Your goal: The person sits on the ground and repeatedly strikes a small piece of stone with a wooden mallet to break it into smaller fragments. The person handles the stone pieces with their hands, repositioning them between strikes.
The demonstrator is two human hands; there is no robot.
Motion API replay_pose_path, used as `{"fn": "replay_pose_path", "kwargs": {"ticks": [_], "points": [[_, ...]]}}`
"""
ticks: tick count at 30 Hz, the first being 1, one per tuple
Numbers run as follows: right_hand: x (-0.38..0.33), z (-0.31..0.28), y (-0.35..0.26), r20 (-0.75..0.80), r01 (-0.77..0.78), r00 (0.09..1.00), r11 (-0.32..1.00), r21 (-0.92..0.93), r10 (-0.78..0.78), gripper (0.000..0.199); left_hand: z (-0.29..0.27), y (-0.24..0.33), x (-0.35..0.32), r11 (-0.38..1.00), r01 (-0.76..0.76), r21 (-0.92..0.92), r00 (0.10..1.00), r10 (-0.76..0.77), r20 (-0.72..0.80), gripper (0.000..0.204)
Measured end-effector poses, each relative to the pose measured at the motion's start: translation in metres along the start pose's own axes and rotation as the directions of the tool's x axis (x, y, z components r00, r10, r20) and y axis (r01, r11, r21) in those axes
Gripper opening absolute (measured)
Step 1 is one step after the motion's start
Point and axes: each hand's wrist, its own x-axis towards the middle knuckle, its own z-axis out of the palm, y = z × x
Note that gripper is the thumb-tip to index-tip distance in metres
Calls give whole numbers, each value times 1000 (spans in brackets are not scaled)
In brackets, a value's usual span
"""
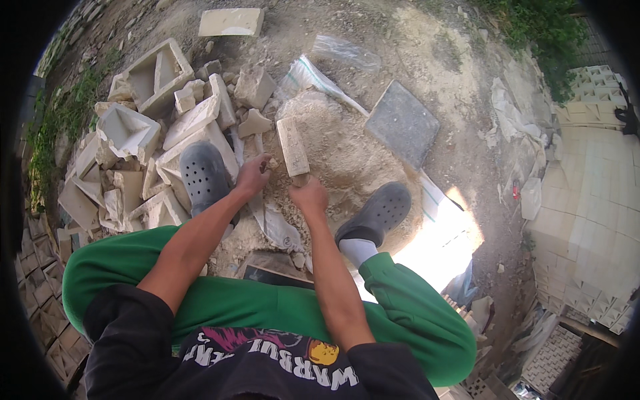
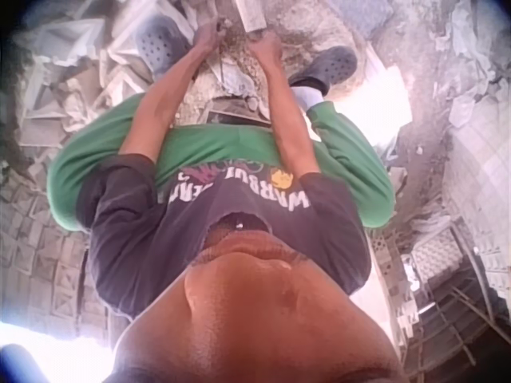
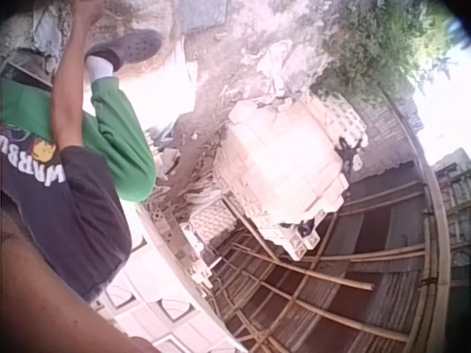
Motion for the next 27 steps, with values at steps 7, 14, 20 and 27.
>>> {"fn": "replay_pose_path", "kwargs": {"ticks": [7,14,20,27], "points": [[1,-31,-16,-192,119,980,938,326,-58,30,-1,1,-2,999,-27,17,1000,27,-15,39],[13,1,15,-251,207,955,960,187,-157,31,0,5,0,1000,-7,-15,1000,7,12,40],[20,-15,8,-40,-51,997,975,215,61,33,0,3,-1,1000,-1,-29,1000,1,2,38],[24,-36,-14,-275,153,960,911,383,-46,38,0,2,-1,1000,-1,-11,1000,1,7,38]]}}
